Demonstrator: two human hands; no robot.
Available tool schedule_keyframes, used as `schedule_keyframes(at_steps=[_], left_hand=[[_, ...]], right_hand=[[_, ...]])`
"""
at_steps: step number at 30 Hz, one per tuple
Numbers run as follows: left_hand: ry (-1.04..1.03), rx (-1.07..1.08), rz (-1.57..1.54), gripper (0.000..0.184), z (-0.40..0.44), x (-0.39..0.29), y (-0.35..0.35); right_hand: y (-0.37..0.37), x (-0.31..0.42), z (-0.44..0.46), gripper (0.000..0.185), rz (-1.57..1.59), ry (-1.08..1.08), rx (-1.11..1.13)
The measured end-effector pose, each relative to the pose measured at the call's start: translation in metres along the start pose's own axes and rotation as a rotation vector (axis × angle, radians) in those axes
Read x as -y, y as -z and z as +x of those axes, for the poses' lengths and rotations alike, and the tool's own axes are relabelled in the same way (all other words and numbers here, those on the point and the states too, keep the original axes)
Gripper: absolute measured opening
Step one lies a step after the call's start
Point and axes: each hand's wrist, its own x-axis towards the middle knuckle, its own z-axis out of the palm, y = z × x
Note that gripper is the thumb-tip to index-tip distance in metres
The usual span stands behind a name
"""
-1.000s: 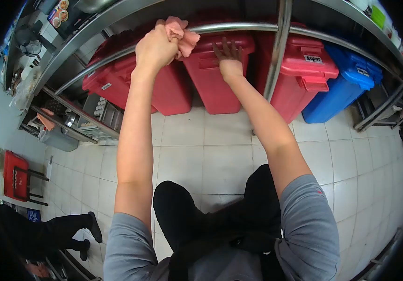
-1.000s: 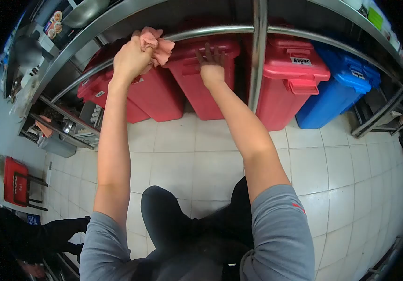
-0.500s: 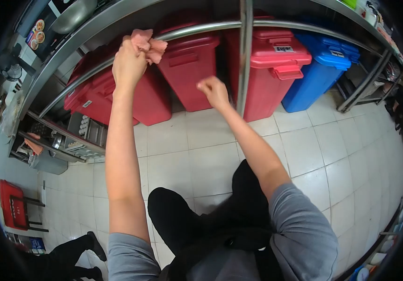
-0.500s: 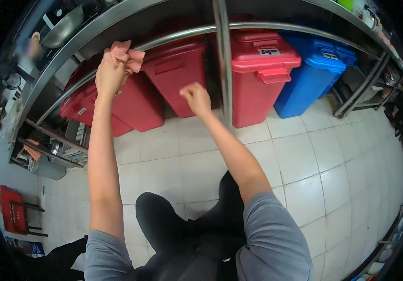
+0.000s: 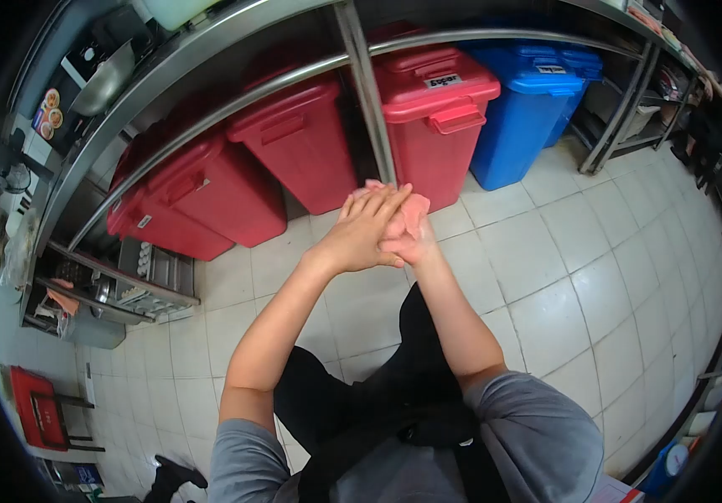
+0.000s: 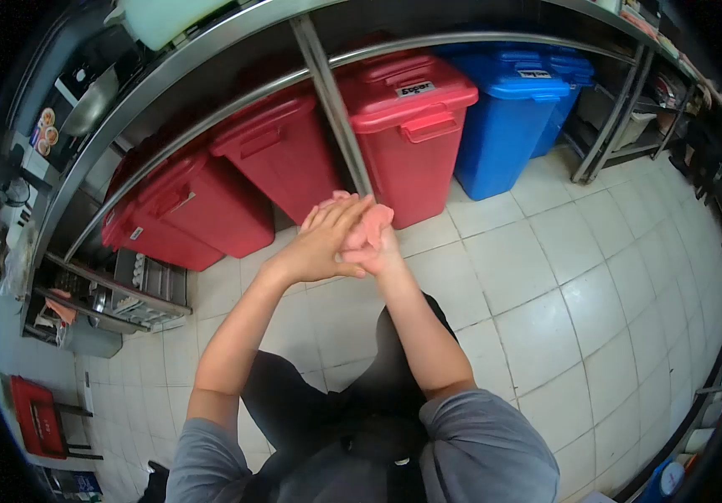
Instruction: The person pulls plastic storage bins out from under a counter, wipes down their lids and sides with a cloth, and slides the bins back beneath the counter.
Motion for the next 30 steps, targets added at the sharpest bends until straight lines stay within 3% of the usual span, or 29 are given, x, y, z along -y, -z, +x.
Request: schedule_keyframes(at_steps=[2, 4, 5, 7, 8, 10, 11, 13, 14, 16, 17, 18, 19, 21, 23, 25, 27, 29, 30], left_hand=[[-0.042, -0.012, 0.039, 0.095, 0.019, -0.009, 0.010], [-0.032, -0.276, -0.051, 0.090, 0.052, 0.015, 0.022], [0.028, -0.433, -0.089, 0.089, 0.068, 0.027, 0.021], [0.385, -0.505, -0.428, 0.090, 0.101, 0.045, 0.023], [0.432, -0.487, -0.404, 0.091, 0.115, 0.056, 0.021], [0.435, -0.530, -0.284, 0.088, 0.144, 0.073, 0.012], [0.434, -0.533, -0.279, 0.088, 0.151, 0.079, 0.008], [0.475, -0.482, -0.174, 0.076, 0.162, 0.068, 0.012], [0.507, -0.528, -0.109, 0.060, 0.166, 0.064, 0.011], [0.558, -0.496, -0.060, 0.056, 0.165, 0.065, 0.008], [0.596, -0.505, -0.021, 0.052, 0.176, 0.065, 0.011], [0.589, -0.560, 0.021, 0.047, 0.176, 0.063, 0.007], [0.596, -0.551, 0.019, 0.047, 0.175, 0.064, 0.006], [0.569, -0.513, 0.055, 0.048, 0.172, 0.063, 0.011], [0.578, -0.496, 0.087, 0.048, 0.168, 0.058, 0.016], [0.557, -0.483, 0.073, 0.047, 0.169, 0.060, 0.019], [0.546, -0.481, 0.017, 0.046, 0.171, 0.067, 0.019], [0.476, -0.512, -0.074, 0.046, 0.174, 0.076, 0.012], [0.466, -0.531, -0.051, 0.046, 0.172, 0.070, 0.014]], right_hand=[[0.047, 0.039, -0.015, 0.071, -0.252, 0.057, -0.097], [0.062, 0.095, 0.003, 0.051, -0.483, 0.201, -0.108], [0.035, 0.111, 0.015, 0.044, -0.749, 0.444, -0.192], [-0.004, 0.135, 0.037, 0.036, -1.252, 0.818, -0.491], [-0.015, 0.142, 0.046, 0.034, -1.470, 0.949, -0.682], [-0.004, 0.170, 0.066, 0.029, -2.455, 1.173, -0.183], [0.005, 0.183, 0.069, 0.029, -2.450, 1.179, -0.181], [0.037, 0.228, 0.059, 0.021, -1.264, 0.500, -0.447], [0.036, 0.281, 0.049, 0.015, -2.253, 0.492, -0.360], [0.034, 0.312, 0.035, 0.016, -3.223, 0.342, -0.176], [0.032, 0.321, 0.047, 0.013, -2.601, 0.484, -0.447], [0.010, 0.304, 0.048, 0.010, -2.206, 0.629, -0.414], [-0.016, 0.275, 0.054, 0.011, -1.983, 0.671, -0.236], [-0.029, 0.225, 0.064, 0.018, -2.145, 0.731, 0.194], [0.026, 0.218, 0.083, 0.028, -2.321, 0.938, 0.190], [0.045, 0.254, 0.097, 0.021, -0.824, 0.469, -0.404], [0.136, 0.315, 0.117, 0.009, -1.651, 0.907, -0.055], [0.149, 0.343, 0.127, 0.019, -2.415, 1.561, -0.183], [0.067, 0.296, 0.115, 0.017, -1.841, 0.936, -0.191]])
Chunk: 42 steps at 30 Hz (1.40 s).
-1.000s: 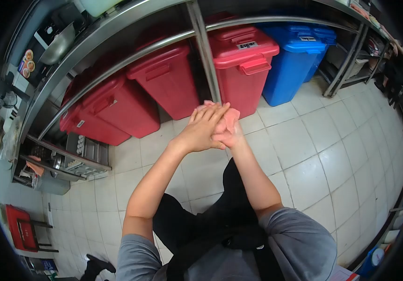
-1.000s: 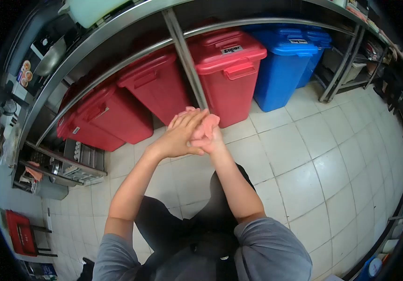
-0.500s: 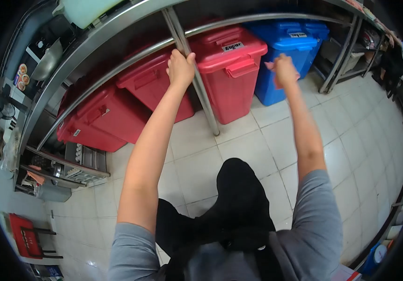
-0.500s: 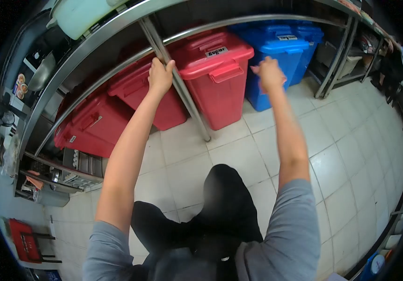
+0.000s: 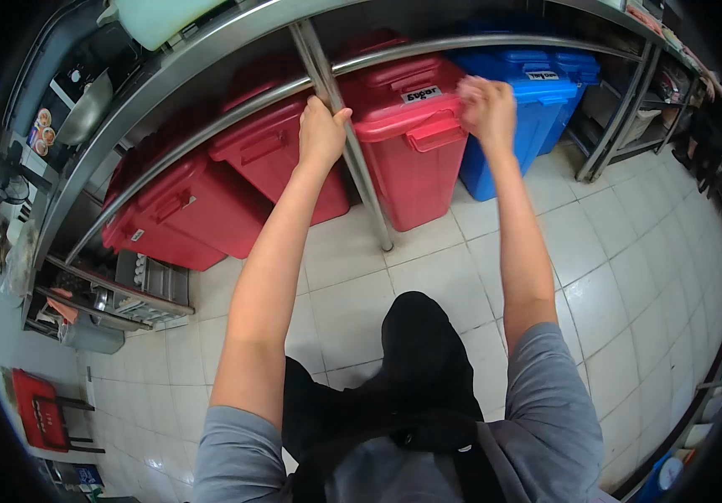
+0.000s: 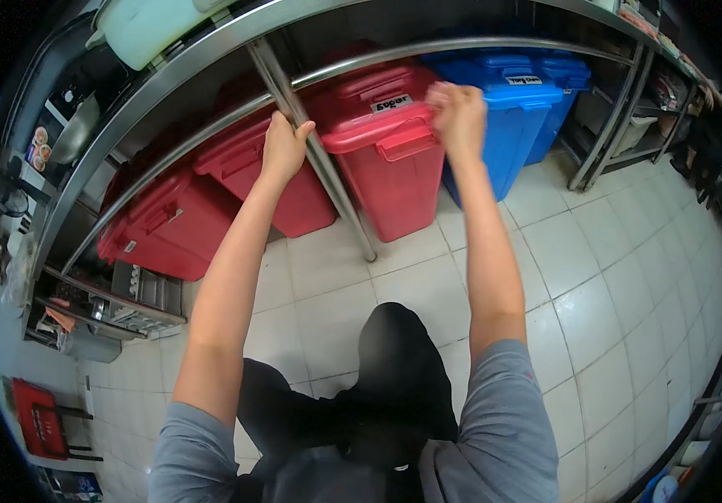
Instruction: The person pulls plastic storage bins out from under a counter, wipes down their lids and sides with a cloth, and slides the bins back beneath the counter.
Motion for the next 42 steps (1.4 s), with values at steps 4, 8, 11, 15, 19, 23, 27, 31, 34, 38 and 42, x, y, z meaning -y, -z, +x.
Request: schedule_keyframes(at_steps=[4, 8, 11, 15, 19, 23, 27, 31, 34, 38, 42], left_hand=[[0.010, -0.003, 0.011, 0.046, -0.002, -0.002, 0.000], [0.055, -0.001, 0.151, 0.045, -0.011, -0.016, 0.011], [0.078, 0.015, 0.136, 0.046, -0.008, -0.014, 0.005], [0.104, 0.005, 0.111, 0.048, -0.003, -0.011, -0.002], [0.155, 0.085, 0.096, 0.050, -0.001, -0.014, 0.003], [0.123, 0.071, 0.051, 0.051, 0.001, -0.008, -0.002], [0.179, 0.068, 0.091, 0.050, -0.005, -0.020, -0.005], [0.237, 0.078, 0.132, 0.051, -0.008, -0.029, -0.002], [0.265, 0.100, 0.144, 0.056, -0.006, -0.032, -0.003], [0.307, 0.108, 0.123, 0.060, -0.004, -0.030, -0.005], [0.308, 0.133, 0.126, 0.062, -0.004, -0.030, -0.003]], right_hand=[[-0.089, 0.106, -0.012, 0.022, -0.231, 0.477, 0.204], [-0.049, 0.038, 0.003, 0.015, 0.702, -0.484, -0.049], [0.038, -0.086, 0.008, 0.013, -0.425, 0.337, 0.023], [0.070, -0.017, 0.015, 0.054, 0.347, -1.211, 0.277], [-0.023, -0.032, -0.056, 0.051, 0.894, -1.182, 0.076], [-0.073, 0.048, -0.074, 0.030, 1.288, -1.098, -0.398], [-0.112, -0.010, -0.080, 0.024, 1.909, -0.677, 0.293], [-0.098, 0.035, -0.071, 0.019, 1.427, -1.056, -0.267], [-0.097, 0.042, -0.065, 0.020, 1.372, -1.135, -0.274], [-0.078, 0.055, -0.076, 0.023, 1.292, -1.136, -0.214], [-0.046, 0.082, -0.086, 0.032, 1.158, -1.167, -0.238]])
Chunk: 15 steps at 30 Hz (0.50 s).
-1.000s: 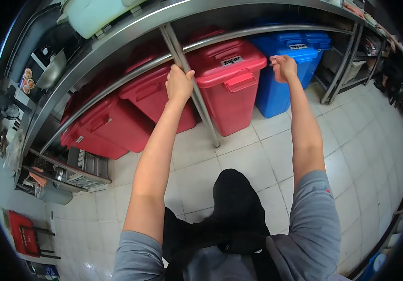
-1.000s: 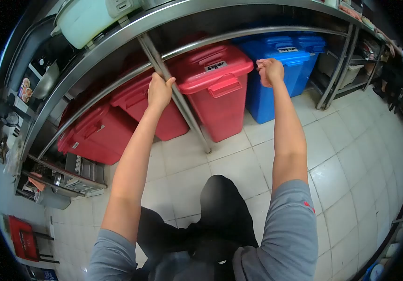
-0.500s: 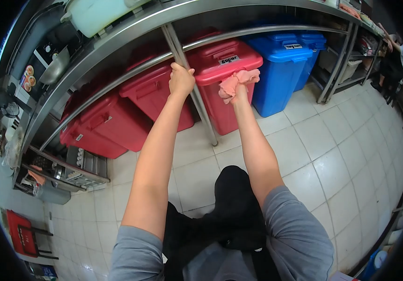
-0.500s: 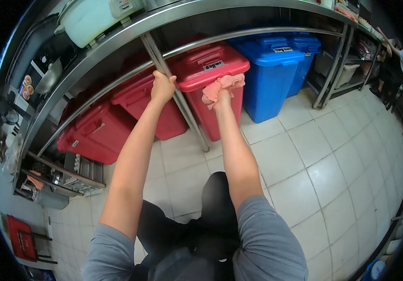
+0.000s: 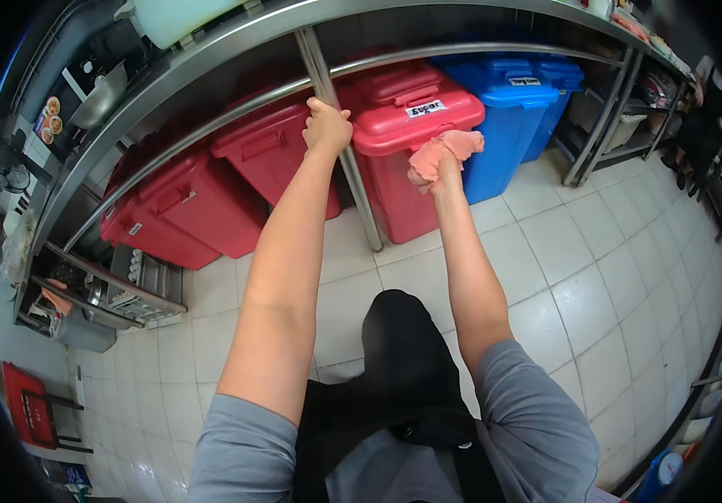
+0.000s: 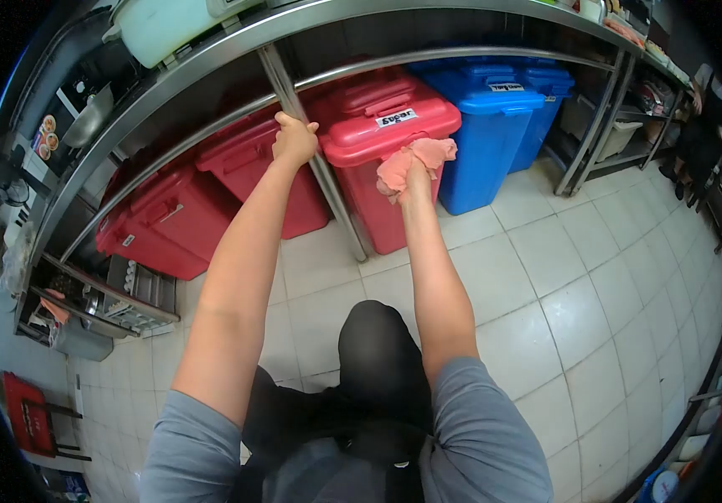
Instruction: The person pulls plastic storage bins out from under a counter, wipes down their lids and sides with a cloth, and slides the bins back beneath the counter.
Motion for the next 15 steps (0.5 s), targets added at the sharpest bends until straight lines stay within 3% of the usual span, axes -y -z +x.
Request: schedule_keyframes(at_steps=[1, 3, 4, 9, 12, 15], left_hand=[[0.006, 0.006, 0.000, 0.062, 0.001, 0.001, -0.001], [-0.006, -0.001, 0.023, 0.061, 0.003, 0.002, -0.002], [-0.004, -0.003, 0.015, 0.062, 0.003, 0.003, -0.002], [0.040, -0.008, 0.018, 0.066, 0.004, 0.002, -0.004], [0.018, -0.038, 0.003, 0.069, 0.007, 0.006, -0.010], [-0.079, -0.039, -0.188, 0.070, 0.010, 0.024, -0.015]], right_hand=[[0.010, 0.004, -0.009, 0.032, -0.003, -0.005, -0.006], [0.028, 0.013, -0.032, 0.035, 0.014, -0.132, 0.419], [0.022, 0.021, -0.055, 0.040, -0.073, -0.152, 0.317], [0.057, 0.033, -0.115, 0.041, 0.016, -0.070, 0.240], [0.065, 0.033, -0.169, 0.036, 0.045, -0.038, 0.233], [0.084, 0.023, -0.207, 0.027, -0.025, 0.086, 0.058]])
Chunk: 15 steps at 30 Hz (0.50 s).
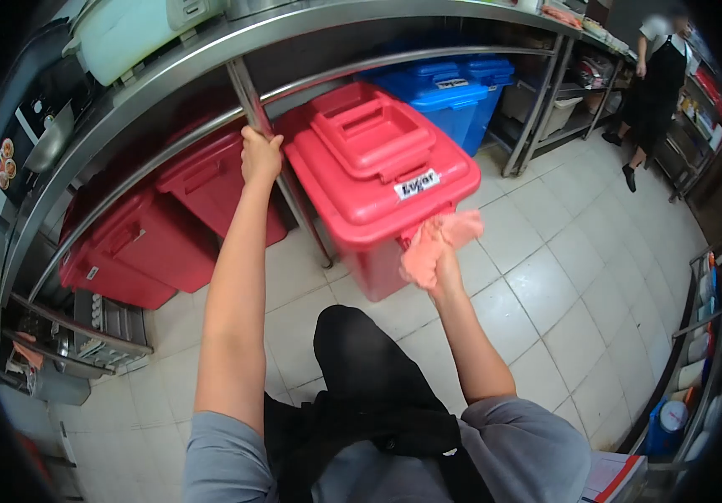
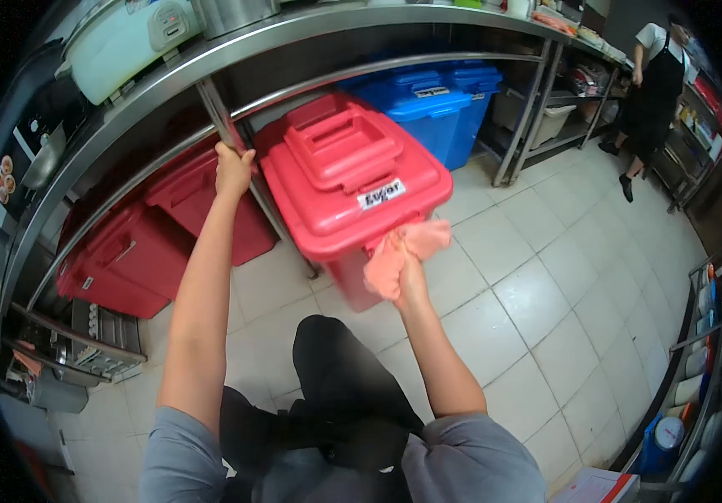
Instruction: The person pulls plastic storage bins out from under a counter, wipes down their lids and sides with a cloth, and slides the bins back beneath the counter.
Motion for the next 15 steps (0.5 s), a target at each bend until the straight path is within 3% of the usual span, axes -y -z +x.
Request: schedule_keyframes(at_steps=[2, 4, 5, 6, 9, 11, 12, 14, 15], left_hand=[[-0.163, -0.156, -0.036, 0.072, -0.023, 0.022, -0.016], [-0.110, -0.072, -0.345, 0.075, -0.071, 0.034, -0.033], [-0.011, 0.139, -0.418, 0.074, -0.081, 0.058, -0.051], [0.080, 0.279, -0.623, 0.074, -0.116, 0.047, -0.042], [0.065, 0.209, -0.518, 0.069, -0.199, -0.013, 0.003], [0.068, 0.200, -0.565, 0.067, -0.211, -0.007, -0.001], [0.083, 0.185, -0.607, 0.065, -0.213, -0.001, -0.005], [0.110, 0.275, -0.685, 0.064, -0.204, 0.014, -0.015], [0.128, 0.302, -0.860, 0.063, -0.203, 0.009, -0.012]], right_hand=[[0.002, -0.003, -0.027, 0.020, 0.049, 0.001, -0.087], [-0.021, 0.003, -0.056, 0.020, 0.023, 0.012, -0.188], [-0.027, 0.004, -0.067, 0.022, 0.004, 0.012, -0.295], [-0.022, 0.000, -0.076, 0.022, 0.006, 0.033, -0.296], [-0.011, -0.005, -0.104, 0.036, -0.024, 0.044, -0.289], [-0.029, 0.002, -0.126, 0.046, -0.319, 0.025, -0.420], [-0.022, 0.005, -0.131, 0.046, -0.312, 0.027, -0.425], [0.011, 0.025, -0.149, 0.052, -0.860, -0.026, -0.373], [0.020, 0.047, -0.159, 0.050, -0.936, -0.084, -0.255]])
